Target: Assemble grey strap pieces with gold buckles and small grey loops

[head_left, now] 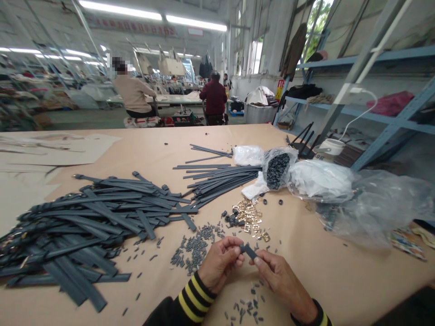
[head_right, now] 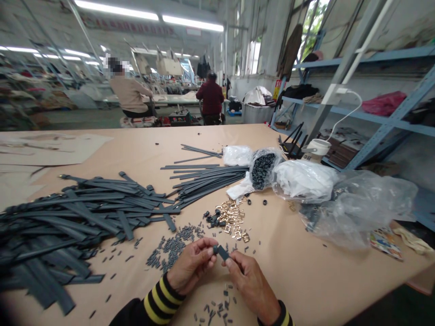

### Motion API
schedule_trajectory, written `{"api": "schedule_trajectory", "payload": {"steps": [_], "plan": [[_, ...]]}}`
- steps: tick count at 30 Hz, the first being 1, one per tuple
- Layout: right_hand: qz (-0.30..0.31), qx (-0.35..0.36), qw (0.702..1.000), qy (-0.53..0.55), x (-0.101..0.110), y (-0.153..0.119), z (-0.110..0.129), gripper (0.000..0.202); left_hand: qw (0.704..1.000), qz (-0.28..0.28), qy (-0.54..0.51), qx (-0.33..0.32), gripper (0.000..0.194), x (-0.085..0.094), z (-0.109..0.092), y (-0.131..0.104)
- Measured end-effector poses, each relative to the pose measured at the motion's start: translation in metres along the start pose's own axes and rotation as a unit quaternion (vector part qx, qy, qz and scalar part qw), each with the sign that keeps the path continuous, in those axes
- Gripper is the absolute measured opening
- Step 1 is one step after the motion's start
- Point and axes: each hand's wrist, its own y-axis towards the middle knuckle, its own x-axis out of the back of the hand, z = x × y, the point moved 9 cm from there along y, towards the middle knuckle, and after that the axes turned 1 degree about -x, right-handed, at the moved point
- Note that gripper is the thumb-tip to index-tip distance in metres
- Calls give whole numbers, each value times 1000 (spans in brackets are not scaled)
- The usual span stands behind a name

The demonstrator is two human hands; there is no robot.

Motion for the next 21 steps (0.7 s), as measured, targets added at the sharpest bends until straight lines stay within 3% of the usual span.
{"api": "schedule_trajectory", "payload": {"steps": [4, 13, 21], "plan": [[29, 29, 999, -30, 1, -2, 10, 35, 999, 32, 33, -12, 23, -6, -2, -2], [158, 28, 984, -83, 1, -7, 20, 31, 986, 80, 144, -14, 21, -12, 7, -4], [113, -9, 986, -125, 7, -6, 11, 27, 986, 37, 158, -38, 20, -12, 13, -4]]}}
